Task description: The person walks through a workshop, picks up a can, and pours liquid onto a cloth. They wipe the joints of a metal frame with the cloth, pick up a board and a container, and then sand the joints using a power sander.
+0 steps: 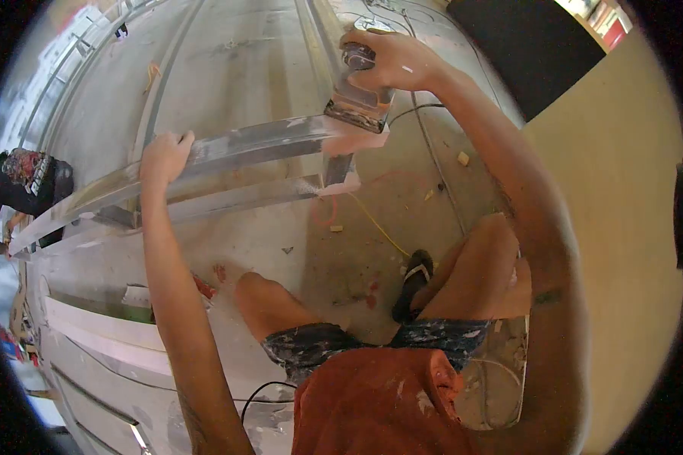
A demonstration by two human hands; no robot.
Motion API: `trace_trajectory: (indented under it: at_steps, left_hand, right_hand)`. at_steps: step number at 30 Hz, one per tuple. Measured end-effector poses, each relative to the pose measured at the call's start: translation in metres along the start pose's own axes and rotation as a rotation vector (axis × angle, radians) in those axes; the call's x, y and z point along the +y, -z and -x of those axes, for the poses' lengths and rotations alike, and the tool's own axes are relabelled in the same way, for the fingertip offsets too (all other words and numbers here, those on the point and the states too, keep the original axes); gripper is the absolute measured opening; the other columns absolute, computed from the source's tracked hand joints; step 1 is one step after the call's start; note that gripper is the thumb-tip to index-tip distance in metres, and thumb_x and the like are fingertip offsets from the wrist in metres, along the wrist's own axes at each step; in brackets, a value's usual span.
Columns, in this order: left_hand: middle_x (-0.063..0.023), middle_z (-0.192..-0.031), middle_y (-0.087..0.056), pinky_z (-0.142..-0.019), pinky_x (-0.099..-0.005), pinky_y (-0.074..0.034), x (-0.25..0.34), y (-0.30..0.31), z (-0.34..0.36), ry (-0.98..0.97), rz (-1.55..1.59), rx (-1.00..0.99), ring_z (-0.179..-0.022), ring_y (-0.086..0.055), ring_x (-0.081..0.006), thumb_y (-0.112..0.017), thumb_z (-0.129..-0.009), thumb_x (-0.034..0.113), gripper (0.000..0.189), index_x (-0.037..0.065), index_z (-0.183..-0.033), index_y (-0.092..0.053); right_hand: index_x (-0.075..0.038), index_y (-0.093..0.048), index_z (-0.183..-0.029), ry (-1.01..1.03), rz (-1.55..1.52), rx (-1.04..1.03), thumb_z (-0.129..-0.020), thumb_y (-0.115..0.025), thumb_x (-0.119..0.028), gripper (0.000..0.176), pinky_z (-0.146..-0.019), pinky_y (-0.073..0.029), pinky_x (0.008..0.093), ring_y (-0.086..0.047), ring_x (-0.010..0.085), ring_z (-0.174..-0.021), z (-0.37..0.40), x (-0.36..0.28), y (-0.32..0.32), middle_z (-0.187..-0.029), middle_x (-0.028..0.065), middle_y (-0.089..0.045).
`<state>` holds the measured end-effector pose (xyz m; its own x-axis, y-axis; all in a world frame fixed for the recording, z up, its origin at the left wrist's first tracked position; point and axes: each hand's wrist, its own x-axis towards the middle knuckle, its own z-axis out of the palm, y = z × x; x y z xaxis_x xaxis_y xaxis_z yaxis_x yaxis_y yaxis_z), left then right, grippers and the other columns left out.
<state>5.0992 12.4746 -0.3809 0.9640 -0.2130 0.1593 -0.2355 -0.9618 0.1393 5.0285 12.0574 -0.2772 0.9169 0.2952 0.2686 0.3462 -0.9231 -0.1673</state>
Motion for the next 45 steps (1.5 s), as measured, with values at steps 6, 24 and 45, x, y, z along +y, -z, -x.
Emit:
trace_trajectory:
  at_steps: [6, 24, 45]
  left_hand:
    - [-0.0318, -0.096, -0.065, -0.087, -0.0533, -0.048, 0.011, 0.008, 0.006, 0.05, 0.009, 0.008, -0.093, -0.063, -0.0493, -0.043, -0.096, 0.046, 0.057, -0.004, -0.091, -0.071]
    - [-0.0301, -0.092, -0.066, -0.085, -0.0531, -0.049, 0.011, 0.0, 0.005, 0.062, -0.021, 0.031, -0.089, -0.064, -0.0474, -0.046, -0.094, 0.044, 0.054, -0.003, -0.088, -0.072]
    - [-0.0312, -0.097, -0.067, -0.088, -0.0526, -0.049, 0.037, 0.003, -0.004, 0.1, -0.019, 0.008, -0.096, -0.064, -0.0469, -0.047, -0.093, 0.045, 0.057, -0.006, -0.093, -0.071]
  right_hand:
    - [-0.017, -0.055, -0.133, 0.163, 0.008, -0.073, -0.077, -0.072, -0.039, 0.063, -0.088, -0.05, 0.0442, -0.066, 0.0365, -0.099, 0.013, 0.007, 0.007, -0.112, 0.018, -0.069]
    - [-0.018, -0.055, -0.132, 0.194, -0.005, -0.105, -0.076, -0.074, -0.038, 0.062, -0.093, -0.049, 0.0444, -0.063, 0.0366, -0.107, 0.003, 0.014, 0.009, -0.121, 0.0145, -0.064]
    - [-0.016, -0.055, -0.127, 0.321, -0.12, -0.239, -0.076, -0.072, -0.039, 0.059, -0.087, -0.05, 0.0466, -0.064, 0.0389, -0.101, 0.036, -0.021, 0.034, -0.115, 0.0148, -0.065]
